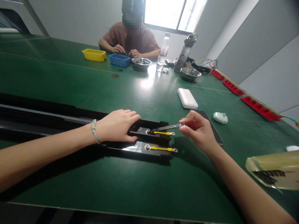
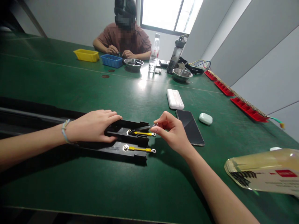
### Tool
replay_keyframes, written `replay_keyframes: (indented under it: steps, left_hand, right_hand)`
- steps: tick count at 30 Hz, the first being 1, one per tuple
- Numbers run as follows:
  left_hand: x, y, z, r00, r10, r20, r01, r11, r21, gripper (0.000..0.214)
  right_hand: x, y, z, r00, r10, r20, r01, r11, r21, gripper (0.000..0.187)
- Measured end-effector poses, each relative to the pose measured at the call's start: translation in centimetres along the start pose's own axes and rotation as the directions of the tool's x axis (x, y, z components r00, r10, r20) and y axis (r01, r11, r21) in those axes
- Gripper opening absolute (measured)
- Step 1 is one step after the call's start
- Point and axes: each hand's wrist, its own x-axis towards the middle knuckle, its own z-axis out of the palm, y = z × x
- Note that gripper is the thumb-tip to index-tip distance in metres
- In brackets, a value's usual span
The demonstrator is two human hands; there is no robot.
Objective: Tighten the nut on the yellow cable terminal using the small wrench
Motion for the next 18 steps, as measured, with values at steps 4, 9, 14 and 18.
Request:
replay_keyframes:
  steps: [4,9,14,18]
  left_hand:
    - [0.0,0.0,0.0,1.000,0.001,-0.002,-0.001,1.000,-0.005,0.053]
    - [0.1,-0.1,0.0,1.000,0.001,0.002,-0.001,1.000,-0.011,0.054]
    - [0.0,0.0,-0.1,1.000,-0.005,0.005,0.005,1.000,-0.005,0.054]
    - [0.0,0.0,-0.1,1.000,-0.012,0.007,0.012,1.000,-0.005,0.054]
  right_hand:
    - [0.4,0.8,-0.2,0.998,0.051,0.021,-0.052,0.998,0.047,0.033]
    - [1.1,2.2,-0.7,0.998,0.067,0.019,-0.068,0.995,0.069,0.034]
    - [1.2,2.7,-0.8,0.996,0.091,0.024,-0.092,0.993,0.070,0.034]
    - [1.0,2.2,-0.8,0.996,0.091,0.011,-0.091,0.994,0.068,0.032]
